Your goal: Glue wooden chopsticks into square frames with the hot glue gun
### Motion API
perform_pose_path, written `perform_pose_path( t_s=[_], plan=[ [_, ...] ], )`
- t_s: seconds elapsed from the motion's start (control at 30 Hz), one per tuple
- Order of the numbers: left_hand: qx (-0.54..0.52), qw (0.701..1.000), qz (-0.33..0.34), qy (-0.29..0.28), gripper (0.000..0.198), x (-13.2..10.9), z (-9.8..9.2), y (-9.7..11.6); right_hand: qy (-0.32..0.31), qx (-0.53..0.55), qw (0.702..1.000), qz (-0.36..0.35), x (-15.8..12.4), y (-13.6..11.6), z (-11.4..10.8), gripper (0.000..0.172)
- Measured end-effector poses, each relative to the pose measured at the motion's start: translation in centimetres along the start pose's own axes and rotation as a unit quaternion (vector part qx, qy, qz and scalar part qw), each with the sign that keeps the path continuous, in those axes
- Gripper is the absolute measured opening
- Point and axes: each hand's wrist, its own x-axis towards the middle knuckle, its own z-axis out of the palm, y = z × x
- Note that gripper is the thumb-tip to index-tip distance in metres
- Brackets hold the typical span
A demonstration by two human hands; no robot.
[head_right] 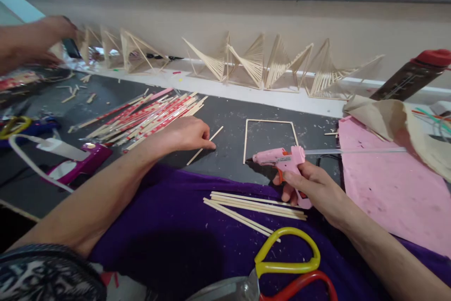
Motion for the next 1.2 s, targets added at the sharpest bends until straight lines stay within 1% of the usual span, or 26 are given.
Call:
perform_pose_path(
  t_s=[0.03,0.1,0.23,0.3,0.37,0.4,0.43,0.5,0.53,0.57,0.6,0.63,0.8,0.9,0.97,1.1,1.2],
  plan=[
    [0.009,1.0,0.001,-0.009,0.035,-0.1,0.1,0.2,0.001,-0.002,1.0,-0.002,0.1,0.1,0.0,0.037],
    [0.014,1.0,0.0,-0.006,0.027,-0.1,0.3,0.5,0.0,-0.004,1.0,-0.008,0.1,0.3,0.0,0.037],
    [-0.029,1.0,0.0,0.003,0.017,0.0,0.5,0.4,-0.004,0.002,1.0,-0.016,0.1,0.1,0.2,0.037],
    [-0.078,0.996,0.001,0.029,0.014,0.0,0.6,0.3,0.0,0.007,1.0,-0.026,-0.1,-0.1,0.3,0.036],
    [-0.192,0.98,0.005,0.045,0.012,0.0,0.8,0.3,0.009,0.011,0.999,-0.047,-0.3,-0.4,0.2,0.035],
    [-0.275,0.96,0.01,0.044,0.012,0.1,0.9,0.5,0.015,0.014,0.998,-0.059,-0.4,-0.5,0.2,0.035],
    [-0.367,0.929,0.016,0.037,0.013,0.1,1.0,0.7,0.021,0.017,0.997,-0.071,-0.4,-0.6,0.1,0.034],
    [-0.529,0.848,0.025,0.026,0.015,0.1,1.4,1.3,0.032,0.024,0.995,-0.089,-0.4,-0.6,-0.1,0.033],
    [-0.585,0.81,0.028,0.025,0.016,0.1,1.5,1.7,0.038,0.026,0.994,-0.097,-0.4,-0.6,-0.1,0.032],
    [-0.623,0.781,0.03,0.022,0.018,0.1,1.7,2.1,0.045,0.026,0.993,-0.105,-0.4,-0.5,-0.2,0.032],
    [-0.646,0.763,0.029,0.013,0.021,0.1,1.9,2.5,0.051,0.024,0.992,-0.113,-0.3,-0.5,-0.2,0.031],
    [-0.656,0.754,0.028,0.0,0.023,0.0,2.0,3.0,0.056,0.02,0.991,-0.121,-0.3,-0.5,-0.2,0.031],
    [-0.648,0.755,0.051,-0.089,0.023,-1.0,2.0,4.8,0.075,0.015,0.985,-0.153,-0.1,-0.5,0.0,0.028],
    [-0.646,0.749,0.072,-0.127,0.024,-1.6,1.8,5.3,0.085,0.017,0.983,-0.164,-0.1,-0.4,0.0,0.029],
    [-0.641,0.751,0.077,-0.137,0.024,-1.8,1.8,5.5,0.092,0.017,0.981,-0.171,-0.1,-0.4,0.0,0.029],
    [-0.629,0.761,0.076,-0.137,0.025,-1.8,1.9,5.7,0.117,0.013,0.976,-0.183,-0.1,-0.5,0.0,0.028],
    [-0.628,0.762,0.074,-0.137,0.025,-1.9,2.0,5.8,0.119,0.005,0.976,-0.183,0.0,-0.6,0.0,0.028]
  ],
)
